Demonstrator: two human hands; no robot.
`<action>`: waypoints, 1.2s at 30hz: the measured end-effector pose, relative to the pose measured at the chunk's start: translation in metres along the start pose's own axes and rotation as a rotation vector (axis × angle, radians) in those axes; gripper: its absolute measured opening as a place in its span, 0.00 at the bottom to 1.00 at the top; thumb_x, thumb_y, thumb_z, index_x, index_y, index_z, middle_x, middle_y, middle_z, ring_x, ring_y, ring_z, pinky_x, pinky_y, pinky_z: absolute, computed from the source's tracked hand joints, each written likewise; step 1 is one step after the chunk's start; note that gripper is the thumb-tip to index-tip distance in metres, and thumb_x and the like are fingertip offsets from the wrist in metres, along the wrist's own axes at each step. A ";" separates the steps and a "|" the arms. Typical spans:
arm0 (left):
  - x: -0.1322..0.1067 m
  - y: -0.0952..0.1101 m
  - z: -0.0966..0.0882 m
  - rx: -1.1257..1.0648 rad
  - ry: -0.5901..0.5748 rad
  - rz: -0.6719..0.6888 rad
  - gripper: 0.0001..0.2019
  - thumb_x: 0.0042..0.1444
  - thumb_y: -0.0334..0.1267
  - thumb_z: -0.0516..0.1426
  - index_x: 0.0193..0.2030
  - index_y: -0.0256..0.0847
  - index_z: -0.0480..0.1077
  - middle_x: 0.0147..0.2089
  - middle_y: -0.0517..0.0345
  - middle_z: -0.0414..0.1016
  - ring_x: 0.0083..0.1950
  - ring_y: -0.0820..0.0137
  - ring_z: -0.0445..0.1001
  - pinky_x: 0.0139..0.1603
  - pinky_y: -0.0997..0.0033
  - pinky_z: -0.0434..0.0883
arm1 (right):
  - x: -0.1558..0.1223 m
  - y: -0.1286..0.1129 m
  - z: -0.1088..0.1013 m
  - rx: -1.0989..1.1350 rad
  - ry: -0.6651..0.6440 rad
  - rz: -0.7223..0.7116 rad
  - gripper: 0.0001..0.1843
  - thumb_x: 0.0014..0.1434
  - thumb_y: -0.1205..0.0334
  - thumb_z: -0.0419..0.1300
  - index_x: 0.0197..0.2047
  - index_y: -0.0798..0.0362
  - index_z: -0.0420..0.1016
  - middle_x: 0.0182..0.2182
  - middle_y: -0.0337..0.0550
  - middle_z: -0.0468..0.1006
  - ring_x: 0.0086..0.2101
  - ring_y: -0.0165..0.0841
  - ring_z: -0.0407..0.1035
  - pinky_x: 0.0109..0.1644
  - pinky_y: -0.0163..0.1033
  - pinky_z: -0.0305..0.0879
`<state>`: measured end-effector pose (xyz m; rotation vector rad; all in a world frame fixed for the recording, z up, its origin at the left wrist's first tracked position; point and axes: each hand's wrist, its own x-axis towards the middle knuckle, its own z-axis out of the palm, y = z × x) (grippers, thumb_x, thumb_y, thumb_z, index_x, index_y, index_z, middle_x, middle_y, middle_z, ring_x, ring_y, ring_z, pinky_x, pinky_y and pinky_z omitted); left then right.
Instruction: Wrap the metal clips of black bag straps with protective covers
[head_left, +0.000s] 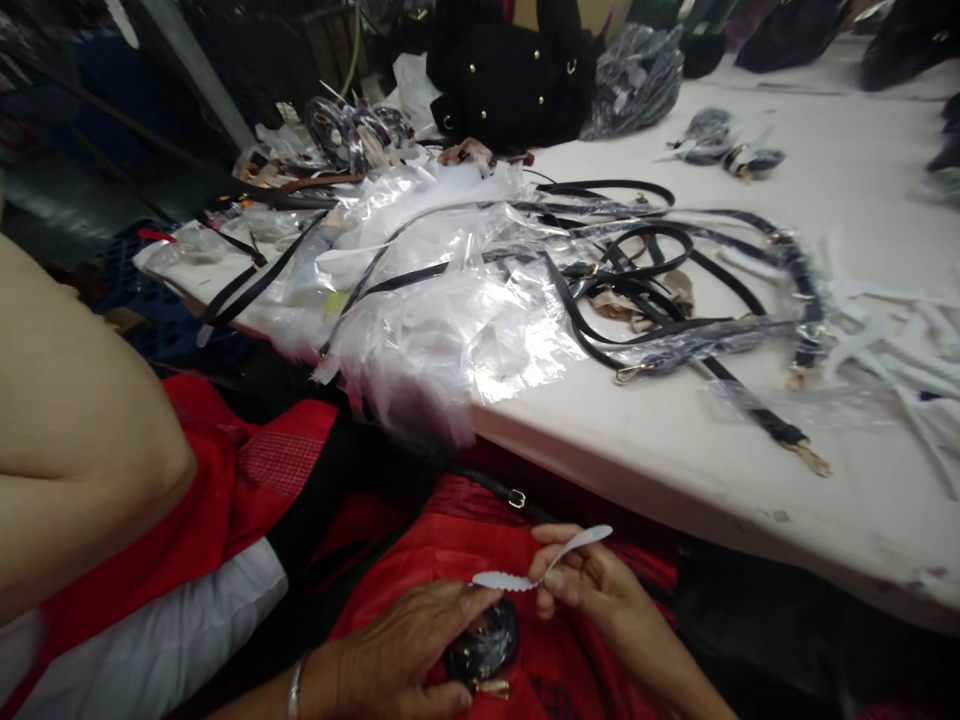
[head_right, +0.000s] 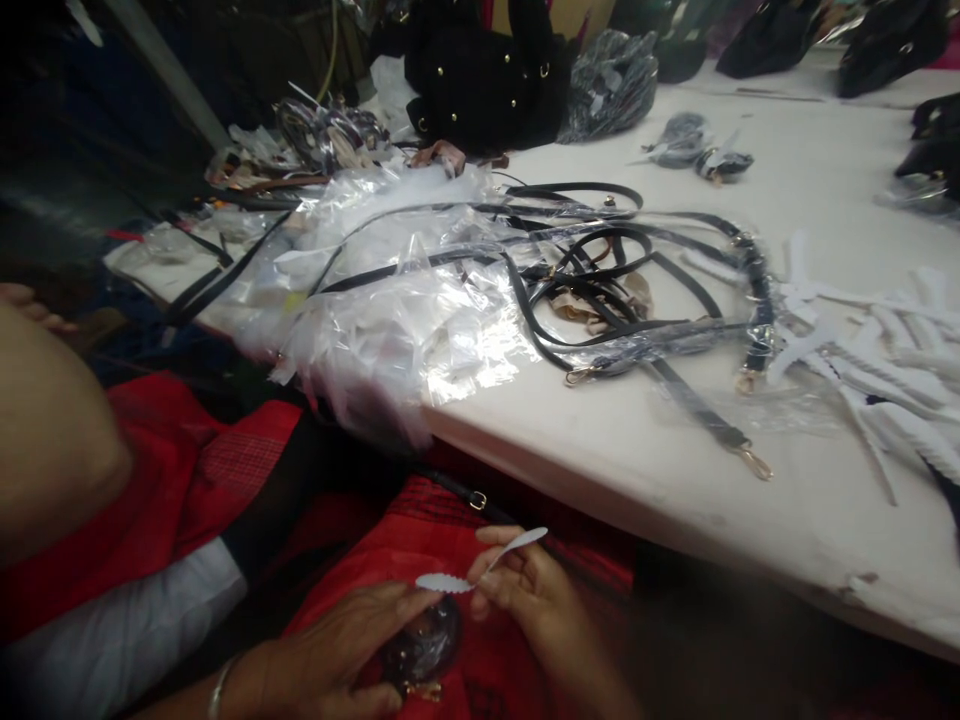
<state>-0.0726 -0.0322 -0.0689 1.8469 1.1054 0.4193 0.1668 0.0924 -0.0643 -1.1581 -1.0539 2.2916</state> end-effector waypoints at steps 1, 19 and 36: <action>0.001 0.000 0.000 -0.005 0.000 0.003 0.46 0.57 0.39 0.60 0.74 0.48 0.34 0.68 0.45 0.61 0.65 0.55 0.66 0.67 0.55 0.63 | 0.001 0.002 -0.001 -0.027 -0.019 0.019 0.18 0.59 0.53 0.66 0.46 0.55 0.71 0.30 0.41 0.79 0.28 0.29 0.72 0.36 0.36 0.68; 0.025 0.019 -0.023 0.083 -0.146 0.066 0.17 0.63 0.44 0.57 0.56 0.41 0.65 0.49 0.50 0.75 0.55 0.59 0.68 0.56 0.62 0.64 | 0.017 0.020 0.007 0.126 -0.069 0.012 0.15 0.61 0.51 0.64 0.40 0.55 0.70 0.34 0.45 0.81 0.25 0.27 0.73 0.28 0.31 0.68; 0.017 0.022 -0.011 0.237 -0.048 0.009 0.14 0.66 0.45 0.55 0.55 0.43 0.65 0.49 0.54 0.76 0.46 0.63 0.72 0.49 0.67 0.65 | 0.027 0.019 0.036 -0.077 -0.245 0.019 0.17 0.66 0.48 0.56 0.40 0.56 0.70 0.29 0.42 0.79 0.27 0.29 0.72 0.33 0.35 0.67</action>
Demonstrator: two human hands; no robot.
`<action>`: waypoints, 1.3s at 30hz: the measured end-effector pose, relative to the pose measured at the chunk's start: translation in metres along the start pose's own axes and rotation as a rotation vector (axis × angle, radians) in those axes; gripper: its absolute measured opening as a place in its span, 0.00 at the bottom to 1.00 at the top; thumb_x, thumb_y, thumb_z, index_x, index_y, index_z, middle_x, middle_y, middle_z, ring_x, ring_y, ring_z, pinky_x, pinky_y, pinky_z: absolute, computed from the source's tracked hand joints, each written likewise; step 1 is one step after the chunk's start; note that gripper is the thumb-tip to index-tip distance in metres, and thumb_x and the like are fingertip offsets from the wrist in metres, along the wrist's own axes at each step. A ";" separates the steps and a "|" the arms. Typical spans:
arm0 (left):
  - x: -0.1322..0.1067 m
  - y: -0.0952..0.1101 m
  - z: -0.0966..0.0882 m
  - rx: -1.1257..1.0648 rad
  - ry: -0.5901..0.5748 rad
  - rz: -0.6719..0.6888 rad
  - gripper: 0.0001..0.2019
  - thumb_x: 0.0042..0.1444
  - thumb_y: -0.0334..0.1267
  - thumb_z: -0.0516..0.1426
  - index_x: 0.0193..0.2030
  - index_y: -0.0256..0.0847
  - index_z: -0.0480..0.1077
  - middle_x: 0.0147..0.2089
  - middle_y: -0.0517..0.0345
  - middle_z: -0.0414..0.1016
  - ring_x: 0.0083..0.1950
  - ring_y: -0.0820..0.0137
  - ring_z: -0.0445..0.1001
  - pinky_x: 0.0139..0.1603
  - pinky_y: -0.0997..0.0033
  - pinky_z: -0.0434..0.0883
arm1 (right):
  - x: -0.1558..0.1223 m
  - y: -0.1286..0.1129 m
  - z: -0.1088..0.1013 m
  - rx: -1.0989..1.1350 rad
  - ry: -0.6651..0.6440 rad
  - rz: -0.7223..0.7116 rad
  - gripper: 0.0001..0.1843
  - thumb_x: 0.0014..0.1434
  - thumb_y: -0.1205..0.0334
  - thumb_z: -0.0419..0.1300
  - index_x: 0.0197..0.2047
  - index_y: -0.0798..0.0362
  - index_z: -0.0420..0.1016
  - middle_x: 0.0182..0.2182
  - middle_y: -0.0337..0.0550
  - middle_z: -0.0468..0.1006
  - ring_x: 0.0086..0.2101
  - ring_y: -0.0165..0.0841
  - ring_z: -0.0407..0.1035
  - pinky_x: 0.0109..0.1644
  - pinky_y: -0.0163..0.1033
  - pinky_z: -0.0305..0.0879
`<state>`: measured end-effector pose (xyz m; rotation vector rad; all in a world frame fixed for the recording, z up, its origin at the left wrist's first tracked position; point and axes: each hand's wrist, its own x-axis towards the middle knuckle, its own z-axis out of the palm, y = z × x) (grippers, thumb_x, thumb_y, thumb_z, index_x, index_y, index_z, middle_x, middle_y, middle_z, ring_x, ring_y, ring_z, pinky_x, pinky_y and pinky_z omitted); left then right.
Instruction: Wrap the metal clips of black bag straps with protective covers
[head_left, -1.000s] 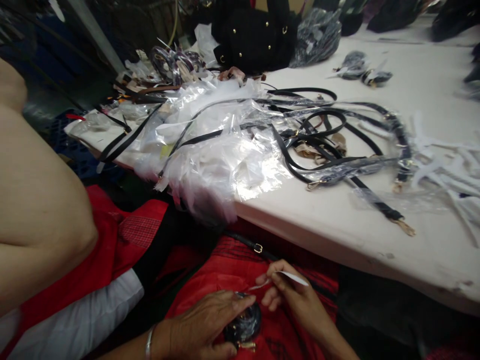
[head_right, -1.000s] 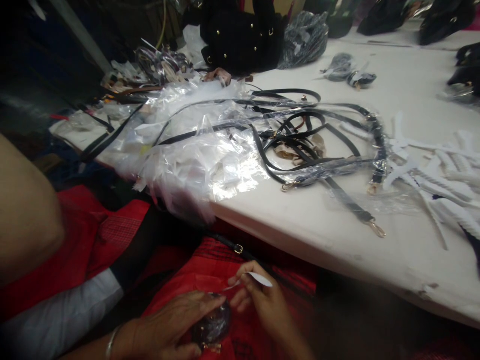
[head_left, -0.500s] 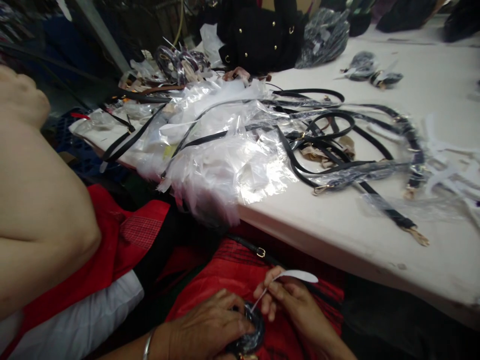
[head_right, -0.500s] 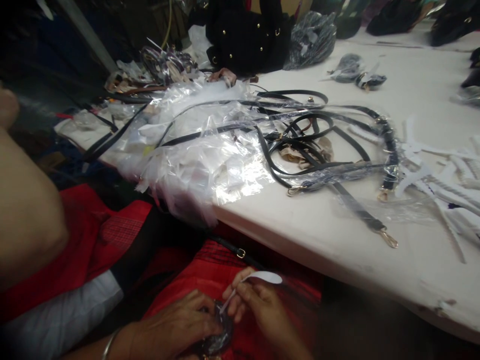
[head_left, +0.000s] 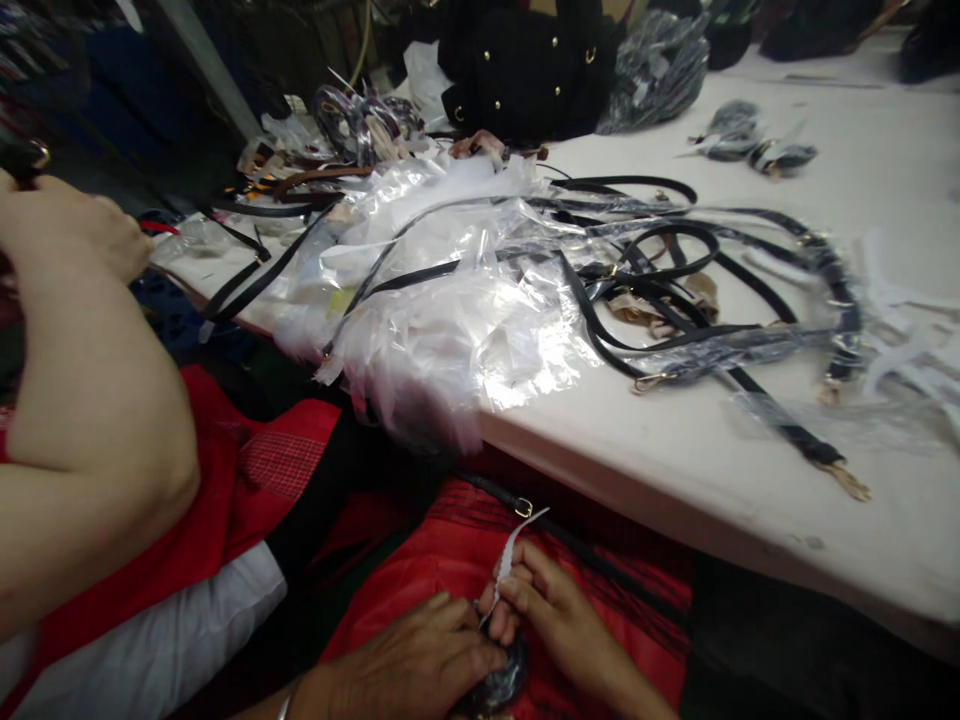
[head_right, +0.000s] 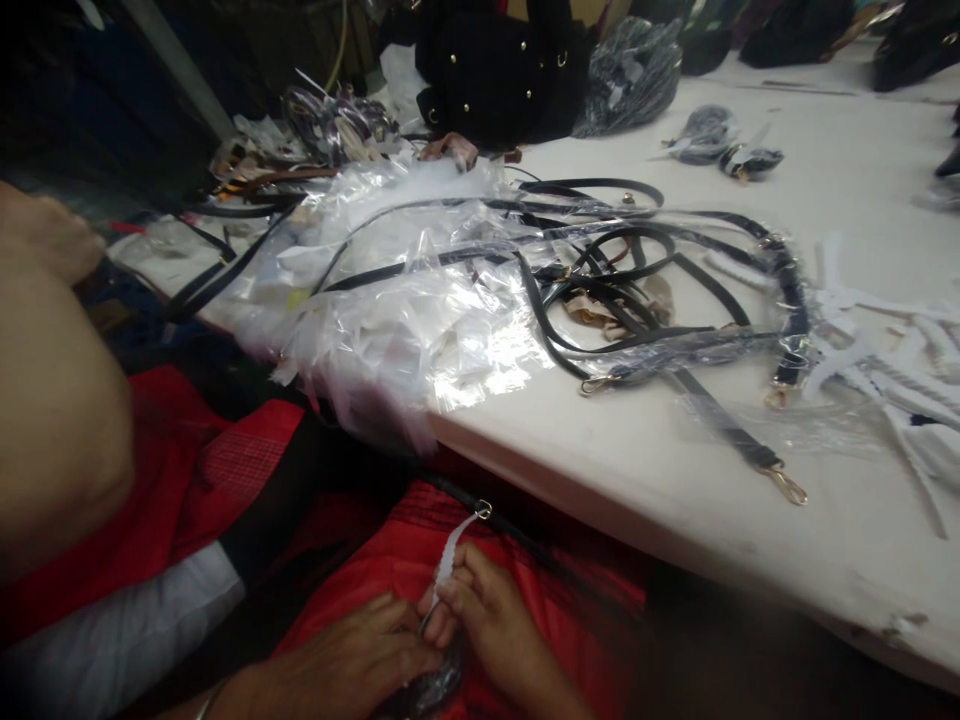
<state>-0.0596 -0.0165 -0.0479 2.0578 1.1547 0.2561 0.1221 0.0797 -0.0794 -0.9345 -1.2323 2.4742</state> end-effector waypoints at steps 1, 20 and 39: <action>0.000 0.000 0.000 0.002 0.004 0.004 0.14 0.67 0.46 0.54 0.55 0.43 0.65 0.49 0.53 0.76 0.46 0.63 0.72 0.49 0.66 0.65 | 0.000 0.000 0.000 -0.017 -0.002 0.004 0.18 0.66 0.48 0.56 0.40 0.56 0.70 0.28 0.42 0.78 0.26 0.29 0.71 0.33 0.34 0.67; -0.006 0.001 0.000 -0.112 0.000 -0.045 0.17 0.65 0.45 0.54 0.58 0.45 0.63 0.50 0.51 0.75 0.47 0.61 0.71 0.48 0.67 0.68 | 0.013 -0.003 0.004 -0.734 -0.035 -0.042 0.10 0.54 0.71 0.56 0.24 0.52 0.60 0.26 0.35 0.68 0.27 0.28 0.60 0.31 0.34 0.49; 0.002 -0.042 0.007 -1.178 0.444 -0.437 0.27 0.52 0.53 0.62 0.53 0.37 0.72 0.49 0.48 0.78 0.50 0.57 0.75 0.52 0.58 0.68 | -0.011 0.036 0.002 -0.107 0.249 0.095 0.30 0.58 0.33 0.56 0.44 0.54 0.69 0.28 0.39 0.74 0.24 0.28 0.66 0.27 0.33 0.61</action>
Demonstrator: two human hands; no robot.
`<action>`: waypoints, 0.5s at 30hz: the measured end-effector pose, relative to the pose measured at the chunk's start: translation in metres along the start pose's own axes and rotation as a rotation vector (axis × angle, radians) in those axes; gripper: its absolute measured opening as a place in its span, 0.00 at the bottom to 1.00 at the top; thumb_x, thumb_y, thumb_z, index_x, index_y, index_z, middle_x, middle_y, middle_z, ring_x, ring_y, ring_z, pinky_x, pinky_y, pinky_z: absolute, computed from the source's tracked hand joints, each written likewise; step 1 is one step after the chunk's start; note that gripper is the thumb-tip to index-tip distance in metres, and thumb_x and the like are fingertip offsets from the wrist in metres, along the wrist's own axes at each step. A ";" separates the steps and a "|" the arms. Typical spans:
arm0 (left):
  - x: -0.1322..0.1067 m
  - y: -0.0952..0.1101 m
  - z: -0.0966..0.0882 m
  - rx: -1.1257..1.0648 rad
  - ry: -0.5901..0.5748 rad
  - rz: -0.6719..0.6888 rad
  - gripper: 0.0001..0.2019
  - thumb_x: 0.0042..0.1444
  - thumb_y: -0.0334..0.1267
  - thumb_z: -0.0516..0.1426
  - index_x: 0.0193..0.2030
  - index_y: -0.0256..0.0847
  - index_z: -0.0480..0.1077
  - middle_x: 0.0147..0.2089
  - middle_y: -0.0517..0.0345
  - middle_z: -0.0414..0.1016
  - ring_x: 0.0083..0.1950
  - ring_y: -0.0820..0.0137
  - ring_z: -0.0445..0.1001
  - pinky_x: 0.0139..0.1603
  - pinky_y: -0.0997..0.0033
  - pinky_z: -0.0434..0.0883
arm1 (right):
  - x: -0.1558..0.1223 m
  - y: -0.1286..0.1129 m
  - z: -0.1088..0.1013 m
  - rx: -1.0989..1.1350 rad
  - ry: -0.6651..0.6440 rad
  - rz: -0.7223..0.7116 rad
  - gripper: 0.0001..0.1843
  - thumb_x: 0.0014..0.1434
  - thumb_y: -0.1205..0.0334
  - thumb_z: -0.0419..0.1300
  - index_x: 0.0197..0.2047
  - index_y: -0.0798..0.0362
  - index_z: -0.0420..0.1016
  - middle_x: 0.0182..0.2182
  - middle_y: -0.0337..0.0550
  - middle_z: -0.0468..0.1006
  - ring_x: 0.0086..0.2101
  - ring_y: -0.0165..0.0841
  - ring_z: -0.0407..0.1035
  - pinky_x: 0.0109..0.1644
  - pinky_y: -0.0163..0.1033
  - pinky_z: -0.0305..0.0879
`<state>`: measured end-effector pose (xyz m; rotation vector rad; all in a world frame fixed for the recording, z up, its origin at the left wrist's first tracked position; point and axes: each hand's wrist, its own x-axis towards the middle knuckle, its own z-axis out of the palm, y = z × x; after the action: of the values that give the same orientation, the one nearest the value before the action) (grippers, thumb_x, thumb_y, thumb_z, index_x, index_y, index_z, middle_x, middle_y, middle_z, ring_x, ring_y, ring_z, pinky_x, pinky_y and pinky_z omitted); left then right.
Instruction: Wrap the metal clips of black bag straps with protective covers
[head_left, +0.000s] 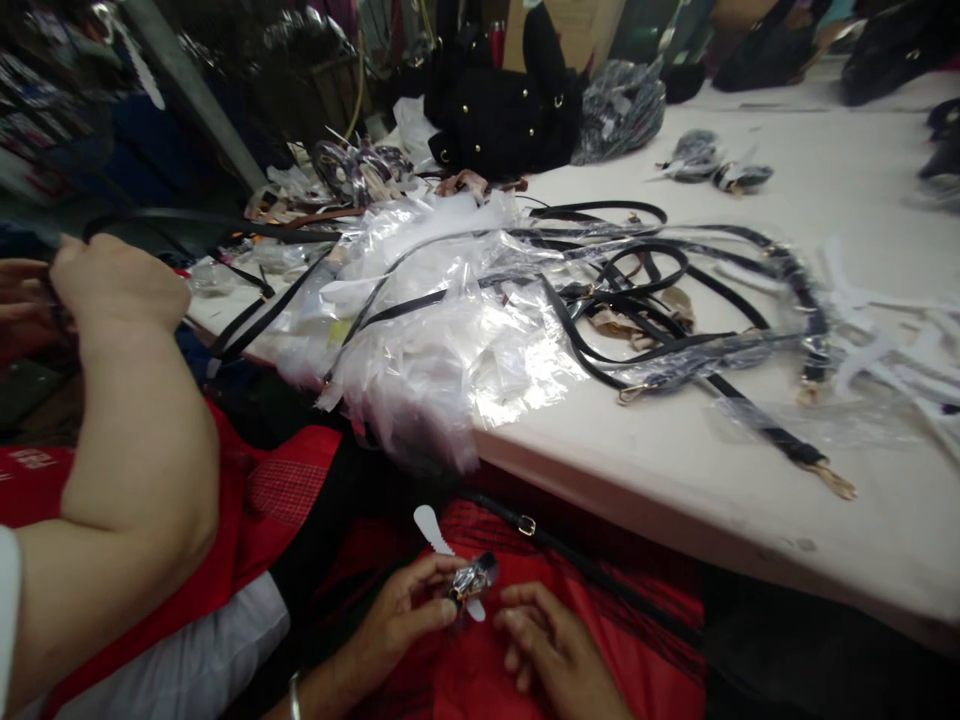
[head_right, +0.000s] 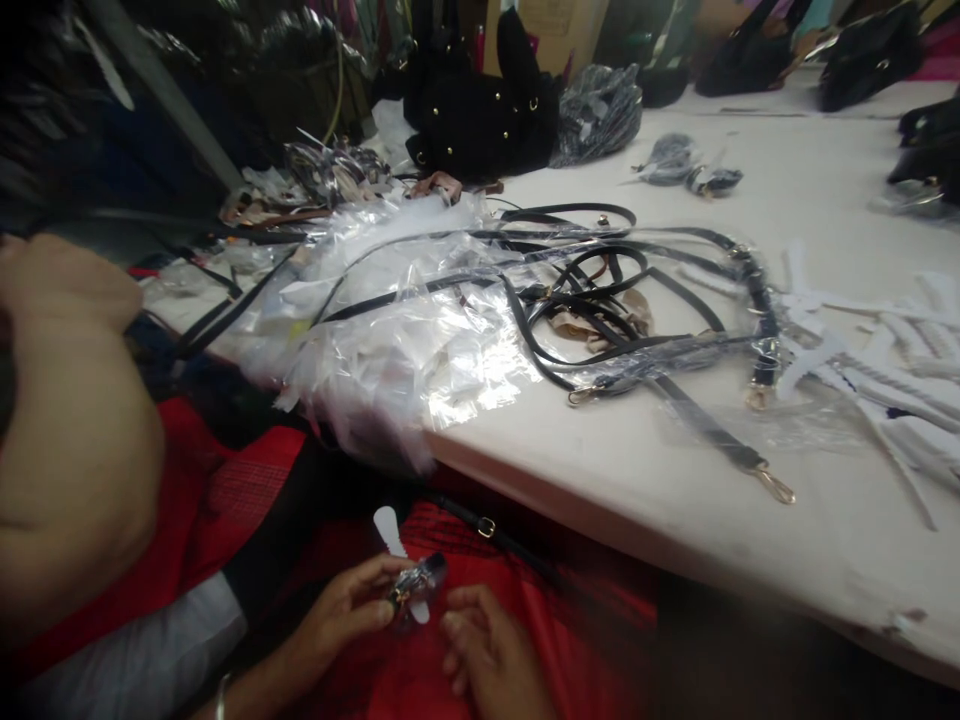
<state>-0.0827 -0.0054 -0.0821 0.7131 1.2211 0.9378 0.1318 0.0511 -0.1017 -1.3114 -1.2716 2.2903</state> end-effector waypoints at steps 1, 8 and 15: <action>0.001 0.001 -0.001 0.001 -0.005 0.004 0.27 0.52 0.53 0.62 0.53 0.37 0.72 0.49 0.47 0.78 0.50 0.57 0.75 0.53 0.58 0.68 | 0.004 0.003 0.008 0.043 -0.019 0.007 0.32 0.56 0.31 0.57 0.43 0.55 0.69 0.28 0.39 0.74 0.23 0.27 0.66 0.26 0.32 0.60; -0.001 0.012 -0.006 0.175 -0.051 0.081 0.23 0.56 0.49 0.61 0.54 0.37 0.72 0.48 0.49 0.78 0.50 0.57 0.74 0.54 0.59 0.68 | 0.034 0.021 0.032 0.286 -0.105 0.139 0.35 0.40 0.30 0.67 0.32 0.52 0.63 0.21 0.35 0.74 0.15 0.21 0.60 0.19 0.28 0.56; -0.005 0.004 -0.011 0.459 -0.025 0.100 0.21 0.55 0.37 0.61 0.56 0.43 0.71 0.50 0.53 0.77 0.49 0.60 0.75 0.53 0.63 0.69 | 0.022 0.028 0.011 0.113 -0.096 0.203 0.20 0.48 0.44 0.62 0.28 0.52 0.63 0.21 0.36 0.73 0.17 0.22 0.60 0.20 0.28 0.51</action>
<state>-0.0944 -0.0088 -0.0786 1.1533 1.4047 0.7301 0.1160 0.0400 -0.1336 -1.3626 -1.0612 2.5504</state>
